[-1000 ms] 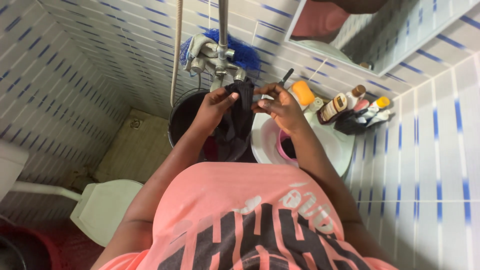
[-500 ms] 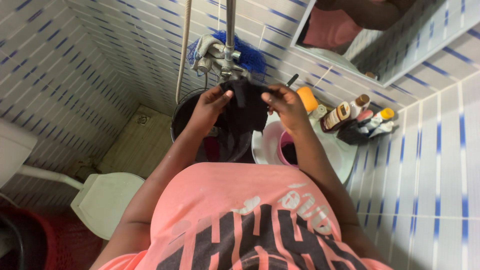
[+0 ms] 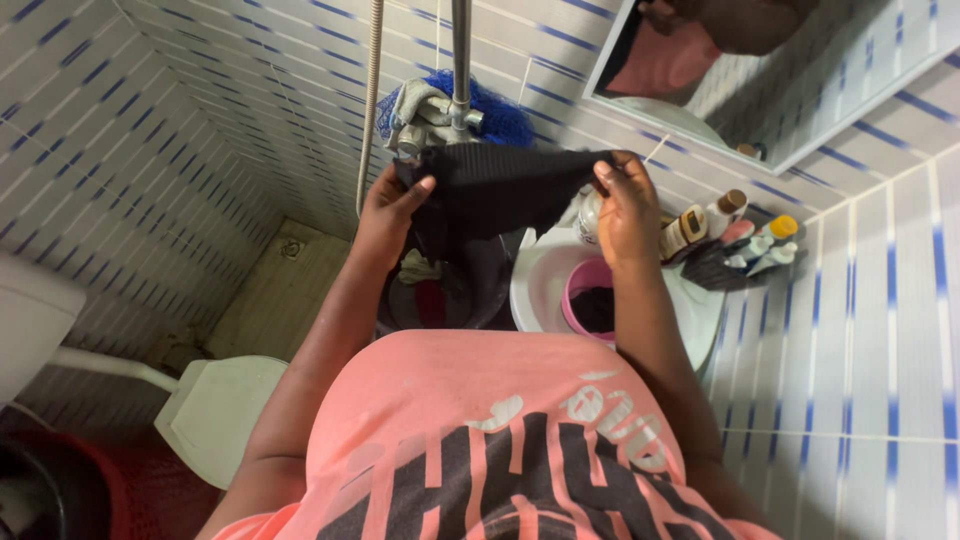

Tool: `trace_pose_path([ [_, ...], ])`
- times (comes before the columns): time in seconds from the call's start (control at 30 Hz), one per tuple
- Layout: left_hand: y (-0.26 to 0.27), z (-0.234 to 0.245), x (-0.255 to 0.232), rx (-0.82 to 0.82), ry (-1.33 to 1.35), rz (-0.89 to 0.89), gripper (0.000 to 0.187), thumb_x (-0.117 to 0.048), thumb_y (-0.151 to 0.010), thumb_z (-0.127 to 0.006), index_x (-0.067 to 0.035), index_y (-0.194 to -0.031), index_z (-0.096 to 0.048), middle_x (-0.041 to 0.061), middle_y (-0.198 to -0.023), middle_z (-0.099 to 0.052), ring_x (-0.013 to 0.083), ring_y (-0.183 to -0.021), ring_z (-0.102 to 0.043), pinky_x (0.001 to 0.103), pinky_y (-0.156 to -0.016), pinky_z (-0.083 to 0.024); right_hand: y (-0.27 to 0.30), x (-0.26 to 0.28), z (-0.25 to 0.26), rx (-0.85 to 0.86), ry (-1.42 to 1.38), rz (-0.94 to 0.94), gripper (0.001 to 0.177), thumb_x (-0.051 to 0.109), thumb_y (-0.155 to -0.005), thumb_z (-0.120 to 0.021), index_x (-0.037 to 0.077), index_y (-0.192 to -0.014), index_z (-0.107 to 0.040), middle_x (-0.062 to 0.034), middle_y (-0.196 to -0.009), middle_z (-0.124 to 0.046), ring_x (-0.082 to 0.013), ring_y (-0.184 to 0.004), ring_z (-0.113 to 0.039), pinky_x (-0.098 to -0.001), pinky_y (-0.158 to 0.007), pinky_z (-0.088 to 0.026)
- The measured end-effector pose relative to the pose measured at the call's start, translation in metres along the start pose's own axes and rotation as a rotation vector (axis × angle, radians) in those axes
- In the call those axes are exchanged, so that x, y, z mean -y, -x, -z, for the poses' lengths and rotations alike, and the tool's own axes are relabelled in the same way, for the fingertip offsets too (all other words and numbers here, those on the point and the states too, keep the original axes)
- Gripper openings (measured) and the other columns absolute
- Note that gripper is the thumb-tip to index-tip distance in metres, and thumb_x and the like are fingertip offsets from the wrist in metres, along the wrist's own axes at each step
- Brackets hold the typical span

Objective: The person is hand-washing small items of clothing in a bowl and a bucket in a bathroom.

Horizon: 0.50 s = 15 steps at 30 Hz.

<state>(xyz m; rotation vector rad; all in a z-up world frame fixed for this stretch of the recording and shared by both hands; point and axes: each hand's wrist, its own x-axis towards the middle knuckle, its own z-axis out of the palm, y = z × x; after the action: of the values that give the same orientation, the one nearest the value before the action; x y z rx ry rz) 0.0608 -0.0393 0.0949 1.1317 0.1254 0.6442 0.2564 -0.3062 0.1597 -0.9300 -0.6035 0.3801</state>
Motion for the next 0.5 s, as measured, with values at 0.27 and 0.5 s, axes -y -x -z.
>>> trace_pose_path([
  [0.27,-0.013,0.013,-0.009,-0.085,0.005,0.049,0.021,-0.013,-0.101,-0.069,-0.004,-0.121,-0.07,-0.002,-0.101,-0.071,0.0066,-0.092,-0.064,0.025,-0.081,-0.051,0.007,0.013,0.0,-0.115,-0.164,0.065,0.014,0.004,-0.097,-0.059,0.003,-0.11,-0.061,-0.0062,-0.103,-0.067,-0.0194,-0.101,-0.065,-0.0342,-0.099,-0.053],
  [0.5,-0.019,0.005,-0.025,-0.039,-0.109,0.081,0.017,-0.011,-0.097,-0.077,-0.001,-0.109,-0.073,0.001,-0.097,-0.074,0.009,-0.085,-0.067,0.026,-0.076,-0.054,0.014,0.018,0.016,-0.205,-0.155,0.083,0.014,0.005,-0.092,-0.057,0.004,-0.106,-0.06,-0.0083,-0.102,-0.067,-0.0212,-0.099,-0.067,-0.0336,-0.097,-0.055],
])
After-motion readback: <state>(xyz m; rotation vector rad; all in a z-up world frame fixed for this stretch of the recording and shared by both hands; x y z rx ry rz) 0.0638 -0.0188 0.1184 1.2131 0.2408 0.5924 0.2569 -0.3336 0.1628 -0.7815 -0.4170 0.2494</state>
